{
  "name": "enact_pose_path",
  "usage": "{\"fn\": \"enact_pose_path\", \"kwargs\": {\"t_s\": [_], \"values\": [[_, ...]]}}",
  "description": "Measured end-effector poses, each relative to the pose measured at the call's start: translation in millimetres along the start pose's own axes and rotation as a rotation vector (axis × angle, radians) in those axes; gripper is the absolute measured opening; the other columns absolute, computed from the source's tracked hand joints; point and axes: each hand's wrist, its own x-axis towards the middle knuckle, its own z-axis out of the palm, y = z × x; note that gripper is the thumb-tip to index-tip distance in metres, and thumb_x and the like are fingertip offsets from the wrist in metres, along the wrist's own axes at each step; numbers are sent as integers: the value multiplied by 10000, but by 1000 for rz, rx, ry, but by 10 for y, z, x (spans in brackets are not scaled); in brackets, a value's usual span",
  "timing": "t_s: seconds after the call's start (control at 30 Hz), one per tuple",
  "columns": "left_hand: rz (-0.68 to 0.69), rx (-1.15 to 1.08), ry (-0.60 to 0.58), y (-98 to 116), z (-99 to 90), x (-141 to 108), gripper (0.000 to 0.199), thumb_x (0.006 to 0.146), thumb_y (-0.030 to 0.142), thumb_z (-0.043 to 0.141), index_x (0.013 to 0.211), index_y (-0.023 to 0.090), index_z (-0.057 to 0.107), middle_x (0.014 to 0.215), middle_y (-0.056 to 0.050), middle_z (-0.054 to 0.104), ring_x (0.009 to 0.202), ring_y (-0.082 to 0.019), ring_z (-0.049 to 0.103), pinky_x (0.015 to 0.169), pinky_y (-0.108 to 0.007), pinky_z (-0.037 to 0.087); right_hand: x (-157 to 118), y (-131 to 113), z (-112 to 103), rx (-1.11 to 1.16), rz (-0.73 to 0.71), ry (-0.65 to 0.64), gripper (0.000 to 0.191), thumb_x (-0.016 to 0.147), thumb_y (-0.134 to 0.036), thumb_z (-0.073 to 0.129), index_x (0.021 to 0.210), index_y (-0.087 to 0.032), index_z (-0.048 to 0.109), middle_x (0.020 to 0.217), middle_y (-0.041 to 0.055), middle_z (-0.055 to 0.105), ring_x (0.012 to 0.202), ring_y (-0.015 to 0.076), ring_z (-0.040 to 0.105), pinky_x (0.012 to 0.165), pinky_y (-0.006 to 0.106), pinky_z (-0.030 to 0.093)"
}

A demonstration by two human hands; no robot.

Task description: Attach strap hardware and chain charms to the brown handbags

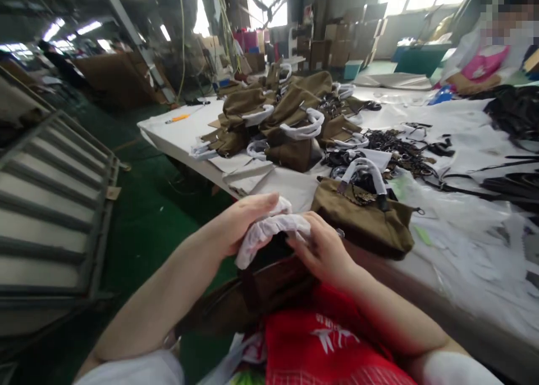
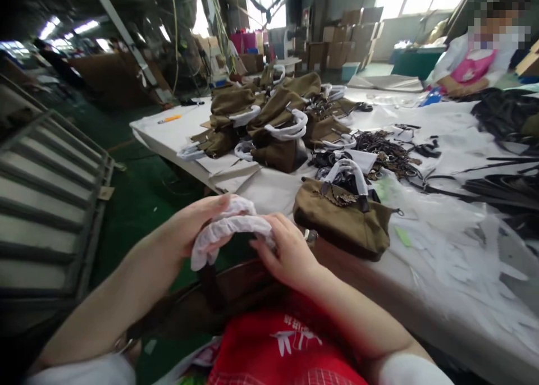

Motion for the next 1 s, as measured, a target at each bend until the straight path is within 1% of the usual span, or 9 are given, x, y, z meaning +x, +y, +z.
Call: {"fn": "enact_pose_path", "kwargs": {"t_s": [0.13, 0.27, 0.4, 0.5, 0.6, 0.73, 0.83, 0.93, 1.0], "values": [[0, -8, 34, -682, -195, 13, 374, 791, 541, 683, 728, 196, 553, 587, 11, 567, 500, -141, 575, 466, -231, 456, -347, 339, 296, 142, 210, 28, 273, 997, -291, 426, 1101, -208, 665, 1013, 76, 677, 935, 200, 640, 842, 327, 510], [-49, 536, -3, -1012, -493, -186, 341, 713, 408, 779, 966, 205, 673, 926, -57, 714, 859, -252, 675, 739, -313, 528, -600, 460, 123, 251, 351, 5, 275, 995, -366, 453, 1129, -222, 645, 1082, 78, 664, 970, 201, 642, 871, 334, 514], [-136, 668, -30, -1148, -549, -273, 265, 781, 393, 693, 982, 222, 719, 980, -50, 745, 909, -279, 689, 786, -327, 526, -526, 376, -218, 444, 320, -456, 550, 861, -623, 579, 1192, -188, 639, 1190, 118, 647, 1082, 258, 617, 944, 382, 493], [-193, 559, -66, -1183, -488, -242, 242, 830, 406, 633, 970, 245, 746, 966, -34, 768, 904, -279, 709, 770, -316, 535, -373, 335, -317, 597, 367, -764, 792, 844, -813, 333, 1135, -170, 693, 1240, 138, 640, 1036, 264, 643, 812, 347, 543], [-173, 581, -29, -1205, -405, -228, 183, 799, 338, 650, 909, 255, 771, 904, -32, 777, 834, -281, 718, 701, -307, 533, -277, 266, -156, 293, 387, -708, 575, 934, -637, 398, 1070, -176, 712, 996, 92, 718, 826, 197, 663, 713, 293, 528], [-95, 689, 71, -1268, -346, -250, 71, 696, 234, 703, 729, 250, 764, 715, -22, 750, 650, -250, 689, 568, -274, 483, -323, 85, 254, -142, 87, -707, 270, 830, -348, 691, 1029, -166, 702, 996, 99, 728, 954, 240, 644, 905, 358, 477], [-51, 721, 252, -1323, -386, -220, 85, 720, 249, 680, 706, 237, 763, 711, -29, 741, 676, -245, 685, 573, -270, 470, -457, -33, 488, -116, -44, -824, 151, 888, -166, 555, 968, -154, 683, 950, 89, 730, 886, 209, 655, 835, 311, 491], [-55, 540, 486, -1362, -460, -139, 150, 699, 274, 697, 812, 207, 770, 760, -43, 743, 719, -248, 684, 614, -286, 492, -561, -101, 575, 35, -174, -971, 125, 828, -113, 546, 867, -151, 658, 839, 70, 719, 786, 203, 645, 757, 299, 502], [-84, 349, 532, -1371, -485, -86, 214, 649, 279, 730, 838, 184, 757, 718, -35, 719, 672, -229, 666, 606, -290, 499, -570, -102, 587, 163, -105, -984, 104, 791, -122, 549, 834, -150, 640, 861, 83, 718, 797, 210, 646, 757, 309, 512]]}}
